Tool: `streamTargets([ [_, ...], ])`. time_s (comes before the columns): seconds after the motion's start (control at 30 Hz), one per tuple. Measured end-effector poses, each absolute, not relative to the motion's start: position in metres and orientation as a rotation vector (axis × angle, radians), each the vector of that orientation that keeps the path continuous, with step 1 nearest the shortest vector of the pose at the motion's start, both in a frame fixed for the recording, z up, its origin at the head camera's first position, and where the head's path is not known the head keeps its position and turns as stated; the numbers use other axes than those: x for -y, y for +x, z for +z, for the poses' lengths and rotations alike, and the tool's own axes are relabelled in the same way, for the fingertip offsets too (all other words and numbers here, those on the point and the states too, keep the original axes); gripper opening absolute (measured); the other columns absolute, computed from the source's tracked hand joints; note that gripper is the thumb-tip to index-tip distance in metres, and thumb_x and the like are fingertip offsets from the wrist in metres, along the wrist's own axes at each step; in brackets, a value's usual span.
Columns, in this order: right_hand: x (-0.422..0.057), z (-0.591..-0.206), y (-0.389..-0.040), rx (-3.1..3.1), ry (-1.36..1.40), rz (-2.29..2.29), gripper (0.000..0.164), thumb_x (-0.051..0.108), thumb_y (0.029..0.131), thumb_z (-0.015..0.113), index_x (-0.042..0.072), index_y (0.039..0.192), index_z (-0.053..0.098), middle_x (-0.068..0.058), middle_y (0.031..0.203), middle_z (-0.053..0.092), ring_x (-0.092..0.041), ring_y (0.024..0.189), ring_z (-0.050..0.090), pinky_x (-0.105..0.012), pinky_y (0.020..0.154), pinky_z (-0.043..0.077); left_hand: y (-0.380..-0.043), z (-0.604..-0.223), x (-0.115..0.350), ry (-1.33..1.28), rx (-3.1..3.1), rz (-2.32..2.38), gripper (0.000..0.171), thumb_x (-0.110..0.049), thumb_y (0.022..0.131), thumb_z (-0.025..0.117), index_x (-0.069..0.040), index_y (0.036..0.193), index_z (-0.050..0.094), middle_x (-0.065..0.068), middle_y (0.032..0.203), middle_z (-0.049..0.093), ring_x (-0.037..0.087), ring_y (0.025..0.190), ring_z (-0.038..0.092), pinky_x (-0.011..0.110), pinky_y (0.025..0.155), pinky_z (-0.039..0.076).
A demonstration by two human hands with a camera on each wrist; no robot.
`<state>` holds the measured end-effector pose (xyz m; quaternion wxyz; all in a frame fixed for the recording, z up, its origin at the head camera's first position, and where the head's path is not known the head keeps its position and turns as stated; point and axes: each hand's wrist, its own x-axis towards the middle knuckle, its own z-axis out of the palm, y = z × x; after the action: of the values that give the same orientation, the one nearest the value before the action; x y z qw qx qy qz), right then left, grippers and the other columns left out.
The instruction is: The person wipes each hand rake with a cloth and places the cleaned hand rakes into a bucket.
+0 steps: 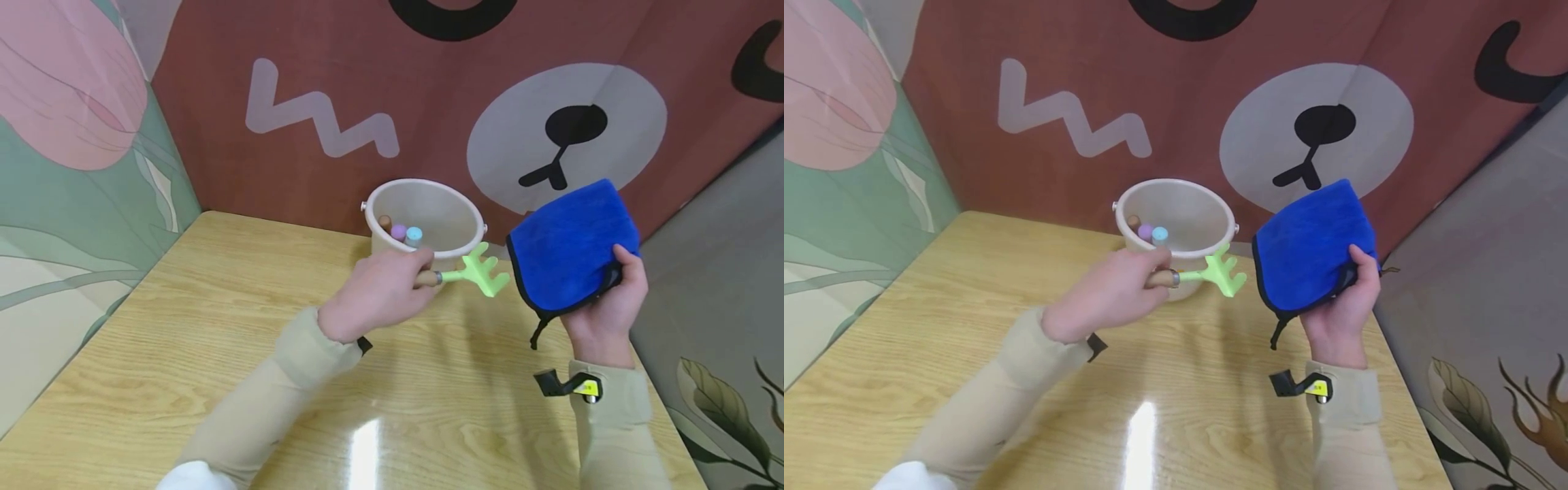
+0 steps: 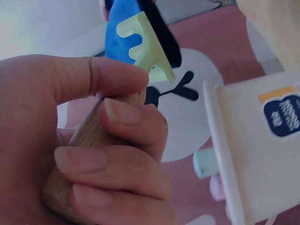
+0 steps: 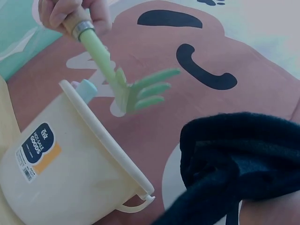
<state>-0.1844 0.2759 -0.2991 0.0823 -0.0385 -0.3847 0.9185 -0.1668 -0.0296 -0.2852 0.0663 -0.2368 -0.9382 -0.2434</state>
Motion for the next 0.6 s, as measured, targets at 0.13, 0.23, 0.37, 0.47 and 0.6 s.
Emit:
streamTargets([
  [0.13, -0.276, -0.300, -0.185, 1.120, -0.100, 2.774, 0.058, 0.037, 0.095, 0.057, 0.042, 0.147, 0.032, 0.008, 0.160, 0.032, -0.025, 0.147, 0.025, -0.051, 0.114, 0.017, -0.166, -0.281, 0.037, -0.668, 2.812, -0.741, 0.011, -0.026, 0.092, 0.051, -0.021, 0.082, 0.052, -0.003, 0.069, 0.059, 0.019, 0.069, 0.058, 0.036, 0.060, 0.047],
  [0.23, -0.275, -0.301, -0.185, 1.100, -0.101, 2.795, 0.058, 0.037, 0.095, 0.058, 0.042, 0.147, 0.033, 0.008, 0.159, 0.035, -0.025, 0.147, 0.025, -0.051, 0.114, 0.018, -0.167, -0.280, 0.043, -0.656, 2.793, -0.797, 0.008, -0.021, 0.090, 0.050, -0.019, 0.082, 0.053, -0.003, 0.090, 0.072, 0.021, 0.073, 0.060, 0.034, 0.061, 0.046],
  [0.37, -0.271, -0.303, -0.184, 1.147, -0.103, 2.773, 0.057, 0.039, 0.097, 0.055, 0.043, 0.148, 0.029, 0.008, 0.160, 0.032, -0.026, 0.147, 0.025, -0.051, 0.115, 0.017, -0.168, -0.278, 0.051, -0.637, 2.775, -0.861, 0.005, -0.016, 0.087, 0.050, -0.014, 0.087, 0.054, 0.000, 0.080, 0.069, 0.019, 0.065, 0.055, 0.033, 0.056, 0.043],
  [0.47, -0.266, -0.304, -0.183, 1.239, -0.114, 2.729, 0.057, 0.043, 0.098, 0.051, 0.045, 0.148, 0.024, 0.008, 0.160, 0.028, -0.026, 0.146, 0.025, -0.052, 0.116, 0.017, -0.169, -0.276, 0.056, -0.588, 2.780, -0.863, 0.022, -0.018, 0.086, 0.051, -0.009, 0.103, 0.062, 0.006, 0.082, 0.069, 0.018, 0.056, 0.051, 0.033, 0.054, 0.042],
  [0.6, -0.255, -0.304, -0.182, 1.344, -0.087, 2.679, 0.057, 0.045, 0.099, 0.049, 0.043, 0.149, 0.021, 0.007, 0.160, 0.027, -0.026, 0.147, 0.025, -0.051, 0.116, 0.018, -0.171, -0.275, 0.058, -0.537, 2.791, -0.834, 0.026, -0.026, 0.093, 0.054, -0.006, 0.104, 0.068, 0.011, 0.096, 0.074, 0.017, 0.055, 0.052, 0.033, 0.053, 0.042],
])
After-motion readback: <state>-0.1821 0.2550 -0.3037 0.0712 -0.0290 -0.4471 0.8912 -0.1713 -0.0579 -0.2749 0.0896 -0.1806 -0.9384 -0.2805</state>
